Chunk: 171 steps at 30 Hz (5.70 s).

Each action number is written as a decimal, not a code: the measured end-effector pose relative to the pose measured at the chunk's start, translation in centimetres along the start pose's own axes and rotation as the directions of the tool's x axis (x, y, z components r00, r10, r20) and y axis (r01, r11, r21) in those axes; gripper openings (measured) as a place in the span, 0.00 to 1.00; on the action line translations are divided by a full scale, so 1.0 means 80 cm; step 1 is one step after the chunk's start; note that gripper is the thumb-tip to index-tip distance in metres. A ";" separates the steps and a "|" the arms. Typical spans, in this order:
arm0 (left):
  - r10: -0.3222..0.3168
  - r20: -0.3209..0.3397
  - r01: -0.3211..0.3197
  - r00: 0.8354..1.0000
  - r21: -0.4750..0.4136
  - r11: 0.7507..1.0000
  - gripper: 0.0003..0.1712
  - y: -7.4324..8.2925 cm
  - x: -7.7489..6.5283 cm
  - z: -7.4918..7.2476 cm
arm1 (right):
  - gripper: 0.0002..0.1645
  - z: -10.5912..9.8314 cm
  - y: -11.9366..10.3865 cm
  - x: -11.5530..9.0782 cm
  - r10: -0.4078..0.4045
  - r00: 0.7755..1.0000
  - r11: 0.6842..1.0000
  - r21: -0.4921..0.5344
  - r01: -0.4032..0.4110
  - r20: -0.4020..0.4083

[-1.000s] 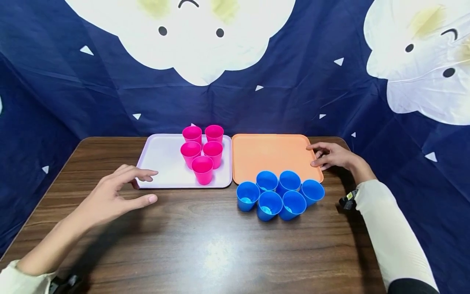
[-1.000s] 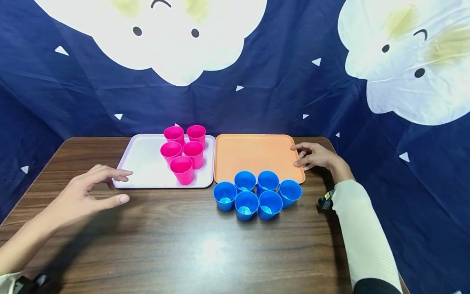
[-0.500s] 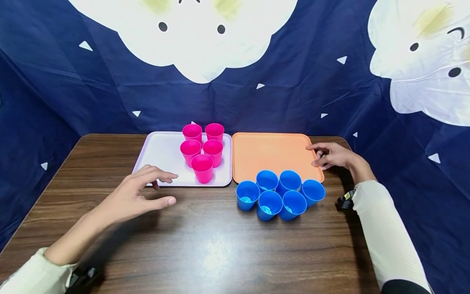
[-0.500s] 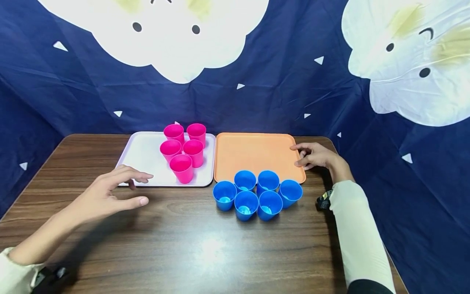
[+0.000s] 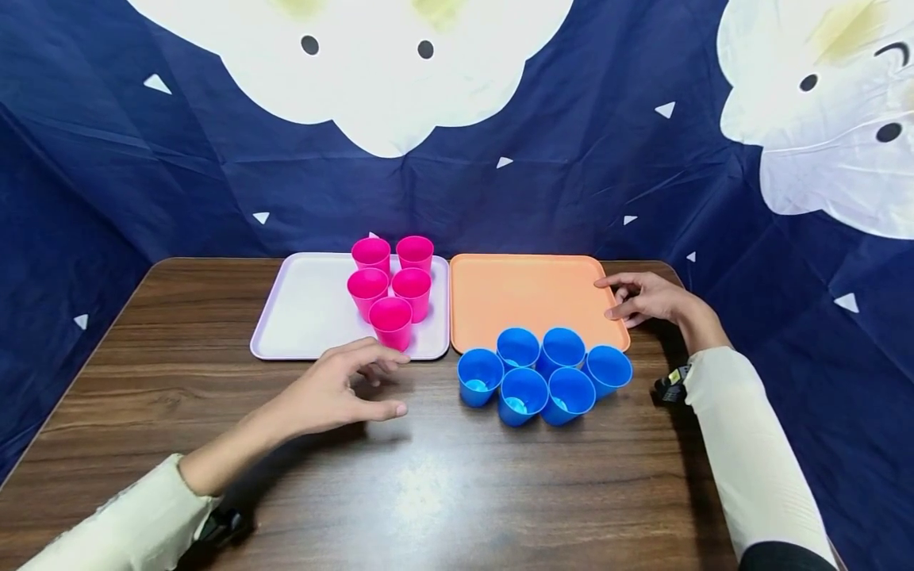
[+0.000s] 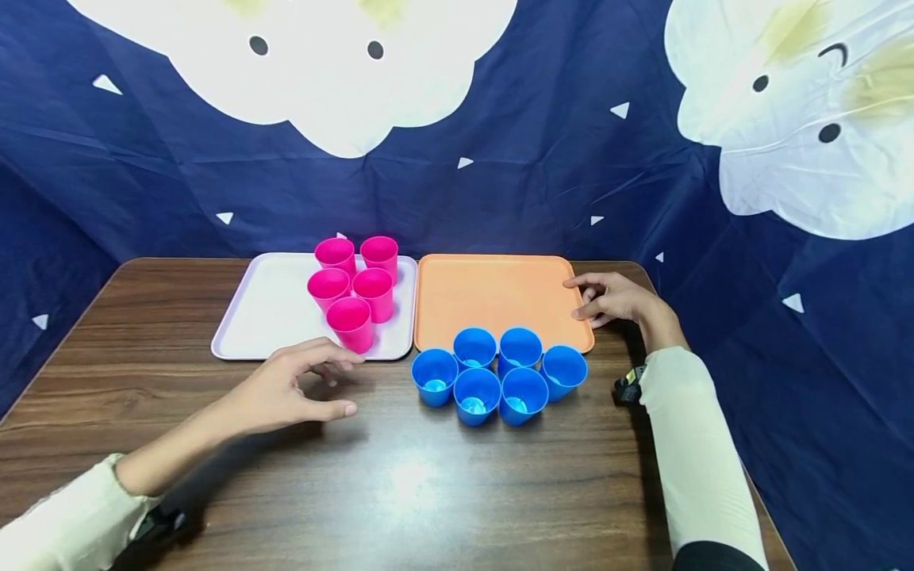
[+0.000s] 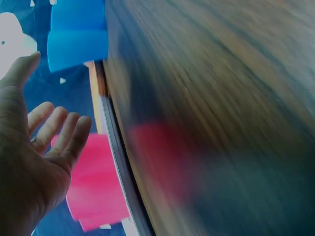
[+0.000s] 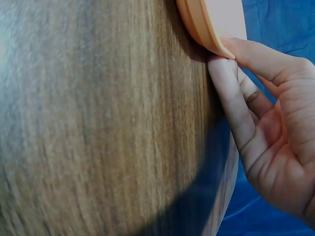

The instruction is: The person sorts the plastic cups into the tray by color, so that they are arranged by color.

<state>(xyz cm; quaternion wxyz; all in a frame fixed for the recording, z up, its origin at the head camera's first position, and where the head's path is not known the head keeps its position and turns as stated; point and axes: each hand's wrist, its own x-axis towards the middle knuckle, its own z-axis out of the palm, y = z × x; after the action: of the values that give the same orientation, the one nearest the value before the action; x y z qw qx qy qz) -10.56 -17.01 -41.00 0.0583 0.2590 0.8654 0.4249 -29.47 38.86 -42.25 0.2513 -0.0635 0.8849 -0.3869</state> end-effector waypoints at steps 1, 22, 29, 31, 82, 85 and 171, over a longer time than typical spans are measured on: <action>-0.004 0.000 0.004 1.000 -0.015 1.000 0.35 0.002 0.002 0.003 | 0.48 0.000 0.000 0.000 0.002 1.000 1.000 -0.003 -0.002 -0.004; -0.027 -0.016 0.025 1.000 -0.113 0.993 0.48 0.042 0.062 0.053 | 0.48 -0.001 -0.005 -0.003 0.001 1.000 0.999 0.032 -0.002 0.019; -0.016 -0.005 0.016 1.000 -0.089 0.996 0.49 0.046 0.079 0.070 | 0.49 -0.001 -0.001 -0.001 0.014 1.000 0.999 0.046 -0.015 0.015; -0.020 0.005 0.021 1.000 -0.075 0.997 0.49 0.045 0.082 0.074 | 0.49 -0.001 0.000 0.000 0.016 1.000 0.999 0.049 -0.016 0.012; -0.159 -0.162 0.159 0.974 -0.013 0.987 0.40 0.108 0.184 0.029 | 0.50 -0.002 -0.007 0.000 0.036 0.999 0.999 0.010 -0.036 0.001; -0.208 -0.175 0.210 0.962 -0.009 0.978 0.39 0.106 0.201 0.034 | 0.50 -0.001 -0.007 0.000 0.035 0.999 0.999 0.010 -0.035 0.003; -0.185 -0.144 0.183 0.972 -0.028 0.983 0.44 0.127 0.209 0.045 | 0.48 0.003 -0.011 -0.006 0.050 0.999 0.999 0.004 -0.050 -0.002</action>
<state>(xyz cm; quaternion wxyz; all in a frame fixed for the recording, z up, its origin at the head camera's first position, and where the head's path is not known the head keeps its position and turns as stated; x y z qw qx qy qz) -19.74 -1.01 -33.52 0.0360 0.1455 0.8846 0.4417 -28.99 38.22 -41.59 0.2601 -0.0406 0.8857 -0.3824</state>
